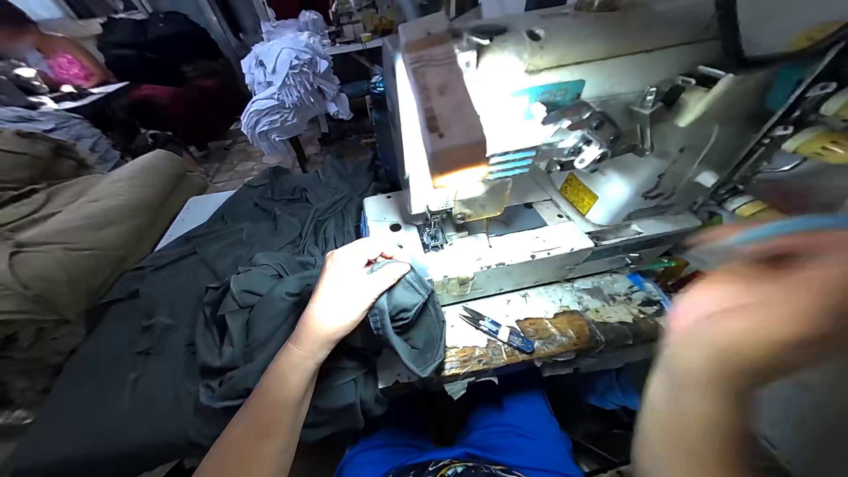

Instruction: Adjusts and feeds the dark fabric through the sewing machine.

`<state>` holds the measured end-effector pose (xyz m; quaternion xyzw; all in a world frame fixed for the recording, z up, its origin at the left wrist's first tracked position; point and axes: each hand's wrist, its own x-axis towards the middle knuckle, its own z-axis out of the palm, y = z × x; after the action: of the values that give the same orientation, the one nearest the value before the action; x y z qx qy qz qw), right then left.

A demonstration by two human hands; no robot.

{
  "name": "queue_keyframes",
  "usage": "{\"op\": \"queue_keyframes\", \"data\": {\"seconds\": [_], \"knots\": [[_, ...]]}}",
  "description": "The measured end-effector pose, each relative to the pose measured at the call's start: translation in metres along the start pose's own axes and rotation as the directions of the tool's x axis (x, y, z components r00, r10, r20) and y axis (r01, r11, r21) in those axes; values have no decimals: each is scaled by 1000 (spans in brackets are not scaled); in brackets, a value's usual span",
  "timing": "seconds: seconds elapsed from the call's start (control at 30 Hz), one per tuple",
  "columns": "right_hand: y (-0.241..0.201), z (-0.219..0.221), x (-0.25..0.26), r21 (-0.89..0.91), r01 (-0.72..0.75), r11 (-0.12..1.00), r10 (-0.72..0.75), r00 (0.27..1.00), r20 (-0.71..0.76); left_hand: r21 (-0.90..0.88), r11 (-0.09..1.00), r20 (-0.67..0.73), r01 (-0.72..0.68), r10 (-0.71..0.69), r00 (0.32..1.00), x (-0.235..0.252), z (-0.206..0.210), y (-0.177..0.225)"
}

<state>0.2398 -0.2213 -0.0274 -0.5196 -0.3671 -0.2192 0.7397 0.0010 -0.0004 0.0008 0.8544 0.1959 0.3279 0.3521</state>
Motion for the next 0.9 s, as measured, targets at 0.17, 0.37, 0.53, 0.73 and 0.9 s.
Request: {"op": "queue_keyframes", "data": {"seconds": [0.17,0.37,0.53,0.73,0.9], "knots": [[12,75,-109,-53,-376,925,319,694,646,0,999,25,-34,34,999,0,2,5],[19,73,-98,32,-622,783,411,554,724,20,1000,27,5,-5,1000,4,6,1],[24,73,-109,61,-546,836,328,586,741,72,997,85,-19,13,996,16,13,-1],[28,69,-112,107,-497,861,283,643,712,413,903,46,-116,106,993,51,29,-37],[22,65,-121,151,-500,853,258,655,710,505,839,108,-202,171,979,62,45,-40]]}}
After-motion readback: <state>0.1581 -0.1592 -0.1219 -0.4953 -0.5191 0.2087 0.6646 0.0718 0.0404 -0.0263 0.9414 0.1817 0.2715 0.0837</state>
